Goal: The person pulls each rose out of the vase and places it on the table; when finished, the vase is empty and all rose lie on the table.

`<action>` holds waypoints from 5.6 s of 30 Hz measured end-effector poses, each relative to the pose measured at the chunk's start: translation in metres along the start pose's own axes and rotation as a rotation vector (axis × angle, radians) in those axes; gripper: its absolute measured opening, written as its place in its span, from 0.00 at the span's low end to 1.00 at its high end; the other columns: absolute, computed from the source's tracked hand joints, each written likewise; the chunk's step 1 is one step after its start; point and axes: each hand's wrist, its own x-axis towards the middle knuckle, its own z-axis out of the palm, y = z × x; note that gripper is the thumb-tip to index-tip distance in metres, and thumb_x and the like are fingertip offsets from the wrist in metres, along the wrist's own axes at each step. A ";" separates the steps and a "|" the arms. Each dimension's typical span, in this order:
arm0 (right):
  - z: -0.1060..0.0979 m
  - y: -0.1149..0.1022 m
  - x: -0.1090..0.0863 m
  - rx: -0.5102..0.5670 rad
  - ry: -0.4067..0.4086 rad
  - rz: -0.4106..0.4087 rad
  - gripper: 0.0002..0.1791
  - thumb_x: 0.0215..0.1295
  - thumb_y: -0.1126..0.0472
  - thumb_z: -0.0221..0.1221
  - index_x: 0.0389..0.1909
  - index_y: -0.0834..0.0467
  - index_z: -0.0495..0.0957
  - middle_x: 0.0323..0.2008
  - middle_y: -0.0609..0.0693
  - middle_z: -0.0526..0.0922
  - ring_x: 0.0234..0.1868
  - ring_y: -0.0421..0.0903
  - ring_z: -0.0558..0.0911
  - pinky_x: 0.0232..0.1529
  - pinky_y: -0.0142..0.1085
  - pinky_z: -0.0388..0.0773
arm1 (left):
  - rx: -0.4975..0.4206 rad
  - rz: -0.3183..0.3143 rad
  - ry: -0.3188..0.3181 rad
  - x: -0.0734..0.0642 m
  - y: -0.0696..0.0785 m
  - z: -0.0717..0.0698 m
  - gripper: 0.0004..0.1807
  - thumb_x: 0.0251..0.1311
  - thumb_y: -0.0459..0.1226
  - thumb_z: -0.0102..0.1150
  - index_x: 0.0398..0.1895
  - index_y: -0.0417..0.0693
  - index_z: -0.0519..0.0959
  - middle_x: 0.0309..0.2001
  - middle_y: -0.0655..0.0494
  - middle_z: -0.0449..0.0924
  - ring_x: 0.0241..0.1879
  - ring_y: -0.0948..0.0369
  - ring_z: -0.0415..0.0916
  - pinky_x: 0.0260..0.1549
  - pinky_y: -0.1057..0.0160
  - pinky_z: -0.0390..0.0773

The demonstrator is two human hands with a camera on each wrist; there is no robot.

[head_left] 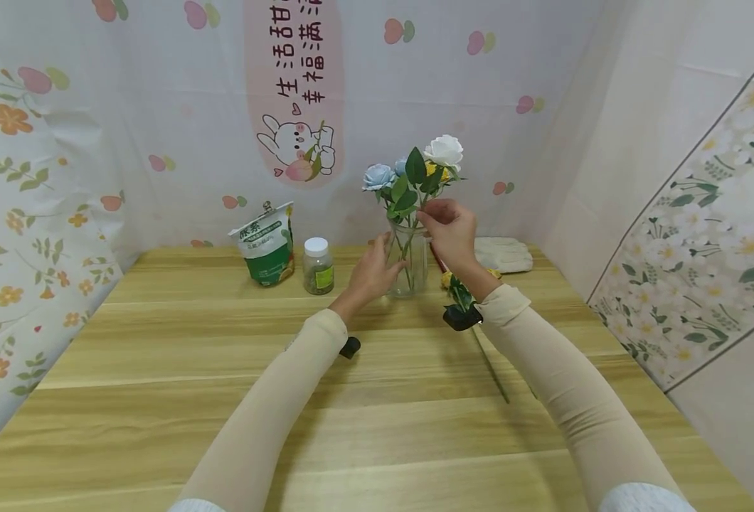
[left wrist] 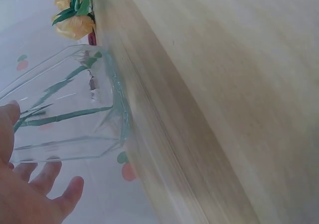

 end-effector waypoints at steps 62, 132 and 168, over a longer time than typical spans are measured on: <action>-0.055 -0.034 0.006 0.222 0.100 -0.253 0.12 0.57 0.76 0.67 0.43 0.65 0.84 0.34 0.49 0.89 0.31 0.43 0.88 0.15 0.28 0.74 | 0.006 0.026 -0.011 -0.003 -0.007 0.001 0.39 0.70 0.49 0.56 0.77 0.51 0.49 0.72 0.46 0.64 0.62 0.47 0.72 0.54 0.46 0.77; -0.094 0.046 -0.122 0.062 -0.599 0.700 0.33 0.60 0.73 0.64 0.66 0.72 0.66 0.51 0.63 0.84 0.35 0.43 0.88 0.14 0.28 0.55 | 0.035 0.083 -0.004 -0.005 -0.007 0.000 0.40 0.70 0.45 0.57 0.77 0.46 0.50 0.74 0.47 0.59 0.67 0.47 0.67 0.62 0.48 0.71; -0.095 0.070 -0.131 0.160 -0.654 0.872 0.34 0.60 0.76 0.63 0.65 0.77 0.61 0.50 0.63 0.84 0.37 0.46 0.89 0.13 0.24 0.66 | 0.047 0.088 -0.013 -0.006 -0.011 0.001 0.40 0.70 0.46 0.57 0.77 0.48 0.49 0.75 0.48 0.58 0.68 0.48 0.65 0.62 0.48 0.71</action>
